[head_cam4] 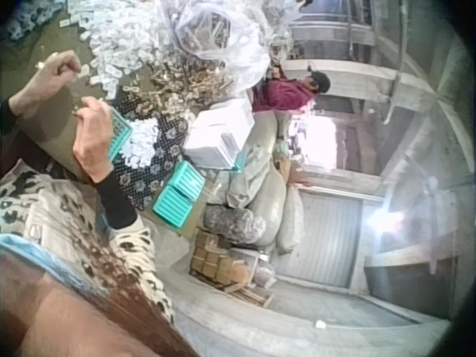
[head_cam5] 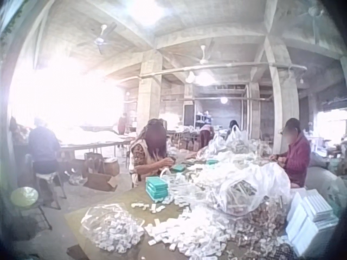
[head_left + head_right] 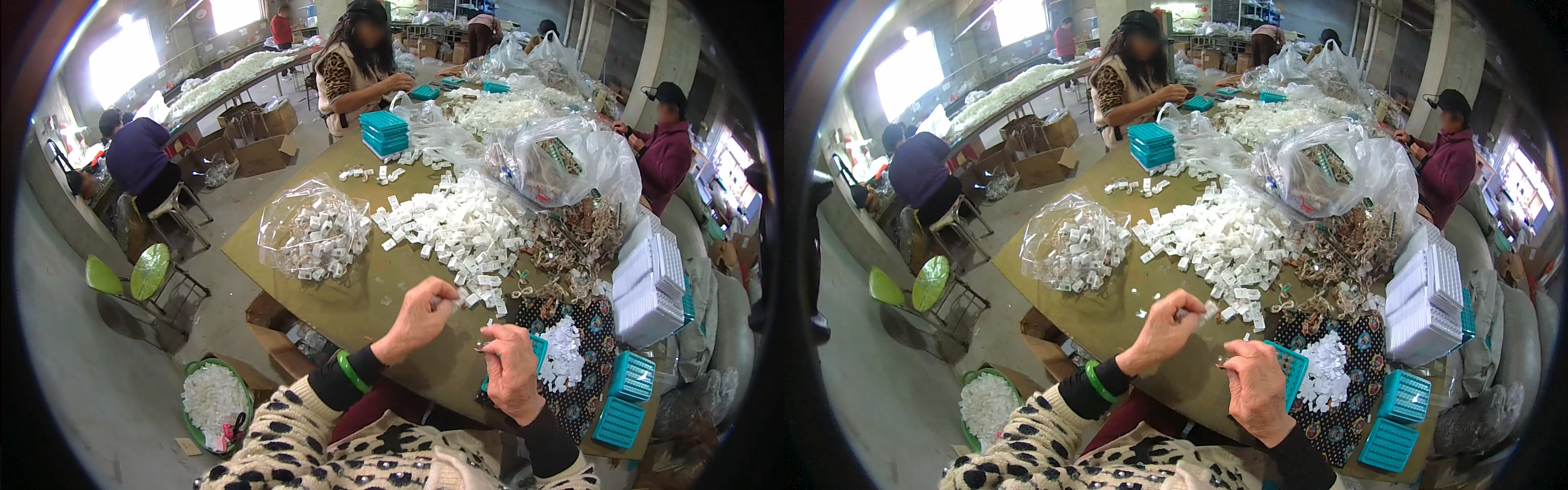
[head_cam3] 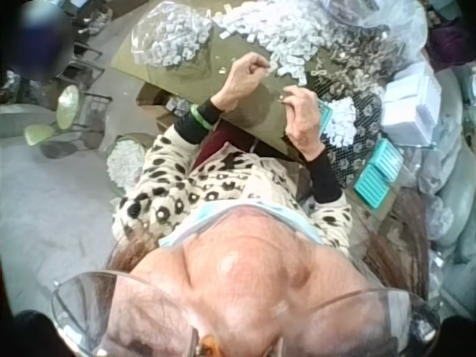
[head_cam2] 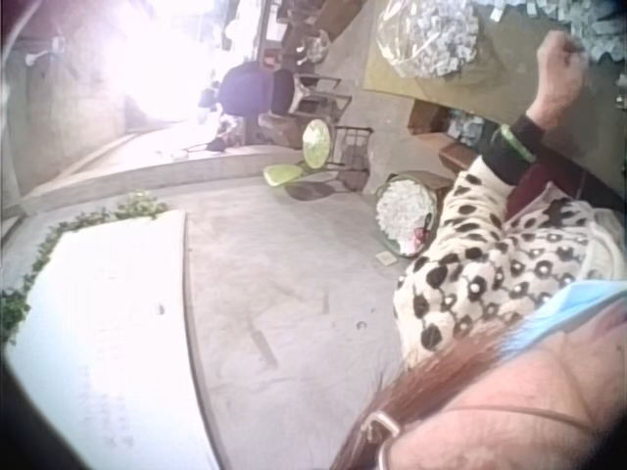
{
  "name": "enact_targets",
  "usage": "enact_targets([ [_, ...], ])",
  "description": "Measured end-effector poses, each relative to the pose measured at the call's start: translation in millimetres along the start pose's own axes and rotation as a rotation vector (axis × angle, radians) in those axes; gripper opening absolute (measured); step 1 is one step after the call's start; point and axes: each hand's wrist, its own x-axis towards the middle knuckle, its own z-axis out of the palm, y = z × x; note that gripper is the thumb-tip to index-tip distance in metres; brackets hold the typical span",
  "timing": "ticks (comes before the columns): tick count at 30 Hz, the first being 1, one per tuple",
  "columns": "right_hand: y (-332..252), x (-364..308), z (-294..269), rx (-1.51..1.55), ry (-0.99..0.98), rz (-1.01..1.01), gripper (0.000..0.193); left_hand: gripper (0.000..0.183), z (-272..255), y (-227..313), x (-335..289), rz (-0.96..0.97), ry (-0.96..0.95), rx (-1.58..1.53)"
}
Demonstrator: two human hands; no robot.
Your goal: The person repeatedly picks small white plastic housings and metal pins from a table, inserts the pins into the housings, and places the assembled units back on the table. The hands work continuously with the parts and a blue tray of pins nearby.
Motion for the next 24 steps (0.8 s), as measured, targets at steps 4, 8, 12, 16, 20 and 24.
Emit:
enact_targets([
  [4, 5.2, 1.4, 2.7, 0.072, -0.066, -0.023, 0.024, 0.010, 5.6, 21.3, -22.7, -0.263, -0.233, -0.371],
  [8, 2.6, -5.7, -0.7, 0.138, 0.011, 0.003, 0.020, 0.015, 7.6, 28.7, -28.6, -0.373, -0.274, -0.559],
  [12, 7.3, -9.4, -4.3, 0.107, -0.040, -0.028, 0.022, 0.015, 10.2, 30.5, -31.0, -0.411, -0.313, -0.497],
  [16, 9.0, -13.2, 2.4, 0.273, -0.031, 0.140, 0.018, 0.019, 14.0, 28.5, -31.2, -0.444, -0.295, -0.624],
  [20, 7.9, -7.7, 6.8, 0.303, 0.108, 0.276, 0.009, 0.029, 21.0, 27.9, -29.5, -0.423, -0.238, -0.938],
  [24, 4.6, 4.3, 16.2, 0.490, 0.183, 0.383, 0.010, 0.035, 22.6, 23.1, -26.7, -0.240, -0.199, -0.812],
])
